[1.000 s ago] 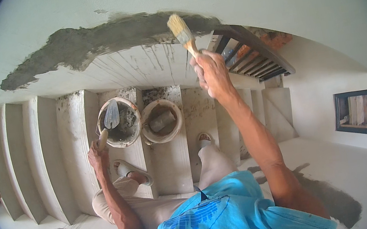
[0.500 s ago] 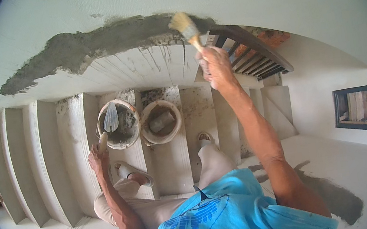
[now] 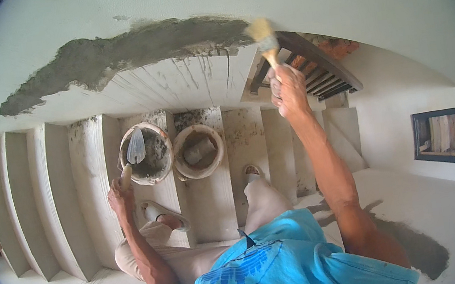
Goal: The person applies plaster to a ceiling using a trowel and a brush. They scoop plaster from a bucket, spread it on the ceiling, and smooth it with the brush.
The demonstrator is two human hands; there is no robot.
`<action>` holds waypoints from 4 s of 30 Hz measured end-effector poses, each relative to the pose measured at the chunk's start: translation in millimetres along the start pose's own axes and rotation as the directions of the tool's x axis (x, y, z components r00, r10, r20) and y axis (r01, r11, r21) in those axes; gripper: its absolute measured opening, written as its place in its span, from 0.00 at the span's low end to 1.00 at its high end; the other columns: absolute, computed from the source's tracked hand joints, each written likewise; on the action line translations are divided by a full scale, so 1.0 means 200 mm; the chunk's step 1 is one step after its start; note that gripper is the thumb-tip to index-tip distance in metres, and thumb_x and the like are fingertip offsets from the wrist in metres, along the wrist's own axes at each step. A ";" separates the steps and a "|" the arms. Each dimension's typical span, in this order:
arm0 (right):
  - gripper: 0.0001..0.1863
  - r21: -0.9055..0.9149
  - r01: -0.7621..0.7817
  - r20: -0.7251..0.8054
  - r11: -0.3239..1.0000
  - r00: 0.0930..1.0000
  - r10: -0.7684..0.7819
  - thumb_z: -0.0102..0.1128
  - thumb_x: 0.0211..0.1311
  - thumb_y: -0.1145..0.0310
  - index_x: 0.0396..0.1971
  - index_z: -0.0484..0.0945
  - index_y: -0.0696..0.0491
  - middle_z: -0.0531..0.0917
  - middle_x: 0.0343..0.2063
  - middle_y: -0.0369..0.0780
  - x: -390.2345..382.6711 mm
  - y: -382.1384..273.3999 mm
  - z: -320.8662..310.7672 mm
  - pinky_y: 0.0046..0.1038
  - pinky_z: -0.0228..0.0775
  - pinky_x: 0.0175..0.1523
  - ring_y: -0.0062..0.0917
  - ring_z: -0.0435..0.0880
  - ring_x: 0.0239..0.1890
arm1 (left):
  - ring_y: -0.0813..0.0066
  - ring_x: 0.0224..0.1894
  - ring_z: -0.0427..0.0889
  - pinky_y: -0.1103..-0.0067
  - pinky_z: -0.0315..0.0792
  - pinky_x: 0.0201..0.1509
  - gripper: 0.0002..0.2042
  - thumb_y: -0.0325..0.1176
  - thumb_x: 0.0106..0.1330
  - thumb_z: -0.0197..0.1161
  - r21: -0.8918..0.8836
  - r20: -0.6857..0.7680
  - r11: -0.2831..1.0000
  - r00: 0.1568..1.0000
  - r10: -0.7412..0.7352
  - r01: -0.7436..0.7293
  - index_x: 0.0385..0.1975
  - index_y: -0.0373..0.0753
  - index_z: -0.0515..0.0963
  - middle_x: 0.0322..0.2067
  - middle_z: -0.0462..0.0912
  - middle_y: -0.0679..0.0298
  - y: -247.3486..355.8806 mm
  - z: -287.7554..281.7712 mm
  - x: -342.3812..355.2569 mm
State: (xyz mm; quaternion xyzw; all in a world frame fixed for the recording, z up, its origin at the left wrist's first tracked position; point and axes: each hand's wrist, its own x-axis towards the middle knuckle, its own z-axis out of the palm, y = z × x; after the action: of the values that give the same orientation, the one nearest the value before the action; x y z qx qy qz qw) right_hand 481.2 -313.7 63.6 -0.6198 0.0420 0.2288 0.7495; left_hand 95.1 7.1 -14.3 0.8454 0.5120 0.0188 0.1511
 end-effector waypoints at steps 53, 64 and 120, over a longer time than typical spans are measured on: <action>0.11 -0.321 0.146 0.251 0.936 0.966 -0.064 0.54 0.65 0.66 0.32 0.79 0.58 0.73 0.19 0.32 0.03 0.15 0.33 0.17 0.57 0.18 0.10 0.65 0.16 | 0.46 0.43 0.83 0.58 0.75 0.47 0.17 0.28 0.55 0.65 -0.049 -0.105 0.998 0.994 0.040 -0.046 0.46 0.41 0.79 0.40 0.85 0.52 -0.02 -0.01 -0.05; 0.08 -0.146 0.100 0.138 0.984 0.987 -0.080 0.52 0.66 0.70 0.36 0.77 0.59 0.69 0.18 0.31 -0.15 0.07 0.24 0.16 0.52 0.14 0.10 0.61 0.12 | 0.46 0.46 0.82 0.58 0.75 0.50 0.20 0.25 0.55 0.64 -0.041 -0.083 0.999 0.997 0.010 -0.014 0.50 0.41 0.78 0.43 0.85 0.52 -0.02 -0.01 -0.05; 0.12 -0.068 -0.094 -0.023 0.993 0.995 0.093 0.51 0.64 0.64 0.31 0.75 0.57 0.63 0.13 0.29 -0.48 0.73 -0.55 0.20 0.50 0.14 0.13 0.57 0.12 | 0.69 0.38 0.68 0.71 0.68 0.45 0.17 0.36 0.66 0.65 -0.917 0.102 0.390 0.889 0.446 -0.090 0.46 0.33 0.68 0.35 0.70 0.59 1.13 0.24 -0.37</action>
State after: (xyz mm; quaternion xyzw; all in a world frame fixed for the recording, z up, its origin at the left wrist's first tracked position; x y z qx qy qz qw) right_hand 361.7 -426.9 -61.6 -0.6448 0.0706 0.2589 0.7157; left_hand 263.9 -165.6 11.5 0.6976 0.2437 0.1677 0.6526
